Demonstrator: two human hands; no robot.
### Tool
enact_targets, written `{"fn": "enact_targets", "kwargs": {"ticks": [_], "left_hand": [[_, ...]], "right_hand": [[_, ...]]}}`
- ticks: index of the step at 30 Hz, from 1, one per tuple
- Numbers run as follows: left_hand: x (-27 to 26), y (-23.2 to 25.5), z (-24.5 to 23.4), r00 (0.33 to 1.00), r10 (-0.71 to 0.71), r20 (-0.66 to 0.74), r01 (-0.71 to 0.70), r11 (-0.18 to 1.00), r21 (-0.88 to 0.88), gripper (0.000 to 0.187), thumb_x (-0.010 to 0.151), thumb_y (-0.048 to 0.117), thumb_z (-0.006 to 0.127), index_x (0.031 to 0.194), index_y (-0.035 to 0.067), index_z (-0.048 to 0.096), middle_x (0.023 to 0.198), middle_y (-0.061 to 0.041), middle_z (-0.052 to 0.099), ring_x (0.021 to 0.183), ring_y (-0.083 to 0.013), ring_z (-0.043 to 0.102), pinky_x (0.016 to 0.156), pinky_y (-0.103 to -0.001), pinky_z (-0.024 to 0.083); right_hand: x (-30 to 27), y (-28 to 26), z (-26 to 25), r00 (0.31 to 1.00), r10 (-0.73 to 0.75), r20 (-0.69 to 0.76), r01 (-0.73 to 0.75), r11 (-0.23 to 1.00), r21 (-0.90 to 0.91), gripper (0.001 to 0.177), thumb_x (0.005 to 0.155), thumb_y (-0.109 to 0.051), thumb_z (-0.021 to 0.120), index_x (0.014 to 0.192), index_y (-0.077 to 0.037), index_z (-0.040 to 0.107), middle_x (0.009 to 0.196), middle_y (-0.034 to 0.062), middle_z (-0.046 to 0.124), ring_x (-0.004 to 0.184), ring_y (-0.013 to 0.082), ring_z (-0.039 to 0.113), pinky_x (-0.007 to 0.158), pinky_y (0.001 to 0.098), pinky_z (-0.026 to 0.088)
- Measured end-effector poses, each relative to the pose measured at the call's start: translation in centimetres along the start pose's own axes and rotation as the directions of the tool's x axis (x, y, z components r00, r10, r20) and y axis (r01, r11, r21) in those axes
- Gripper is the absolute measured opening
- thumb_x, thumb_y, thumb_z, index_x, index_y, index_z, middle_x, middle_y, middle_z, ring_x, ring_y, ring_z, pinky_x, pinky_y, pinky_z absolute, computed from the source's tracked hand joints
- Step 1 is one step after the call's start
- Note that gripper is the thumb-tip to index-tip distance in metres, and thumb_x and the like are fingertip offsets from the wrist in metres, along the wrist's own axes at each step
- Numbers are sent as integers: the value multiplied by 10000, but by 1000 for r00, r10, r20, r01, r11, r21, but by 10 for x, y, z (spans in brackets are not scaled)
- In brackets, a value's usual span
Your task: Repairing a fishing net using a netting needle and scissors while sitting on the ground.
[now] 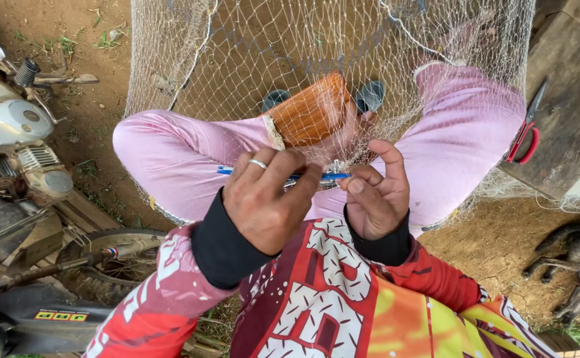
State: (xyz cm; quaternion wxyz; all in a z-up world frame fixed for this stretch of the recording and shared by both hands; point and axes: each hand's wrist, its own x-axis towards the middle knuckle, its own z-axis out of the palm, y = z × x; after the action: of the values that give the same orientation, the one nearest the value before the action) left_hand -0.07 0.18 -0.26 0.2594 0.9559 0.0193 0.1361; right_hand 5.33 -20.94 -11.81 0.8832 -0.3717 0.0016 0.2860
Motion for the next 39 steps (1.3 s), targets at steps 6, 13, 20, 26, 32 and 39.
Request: {"fn": "enact_targets", "kwargs": {"ticks": [6,13,20,26,32,39], "left_hand": [[-3,-10,5,999,-9,-36,3,985,-172,182,842,44,731,1018,21,769,1041,-112,614,835,-258,562,773,-378,461],[-5,-2,20,991,-102,-92,58,919,-390,359,821,-4,706,1178,-9,671,975,-149,605,783,-307,599,716,-390,507],[6,31,52,934,-250,-254,94,860,-502,390,932,231,642,1204,-45,681,947,-158,464,884,-296,455,758,-395,458],[52,52,42,720,-176,-671,-108,927,-359,351,700,-202,808,636,46,568,757,-10,392,551,-147,475,552,-279,448],[0,57,7,901,-283,-330,-84,632,-770,26,953,1,535,953,21,551,1049,-175,653,889,-280,729,832,-394,675],[-27,17,4,856,-367,-363,74,784,-616,248,1048,130,429,993,-61,578,874,-206,701,444,-163,524,426,-341,510]], "right_hand": [[0,-1,3,999,34,2,-34,999,31,633,966,126,606,1510,36,295,1049,202,711,975,243,734,904,284,594],[4,0,11,1000,-12,11,12,1000,-13,554,967,110,612,1432,-10,337,1063,203,720,959,208,695,923,277,544],[9,12,11,979,-180,97,203,915,-350,623,963,-313,780,1353,-60,366,931,12,631,800,60,526,752,202,445],[16,21,-16,977,-210,18,193,854,-483,423,935,90,597,1242,-96,372,1045,144,660,875,157,626,814,273,530],[37,25,-12,876,-333,349,482,641,-597,562,882,114,680,1280,-73,330,1011,117,653,985,197,625,941,304,527],[46,30,-14,713,-547,439,694,457,-557,491,829,78,802,1122,101,409,802,220,722,792,332,622,852,447,522]]}}
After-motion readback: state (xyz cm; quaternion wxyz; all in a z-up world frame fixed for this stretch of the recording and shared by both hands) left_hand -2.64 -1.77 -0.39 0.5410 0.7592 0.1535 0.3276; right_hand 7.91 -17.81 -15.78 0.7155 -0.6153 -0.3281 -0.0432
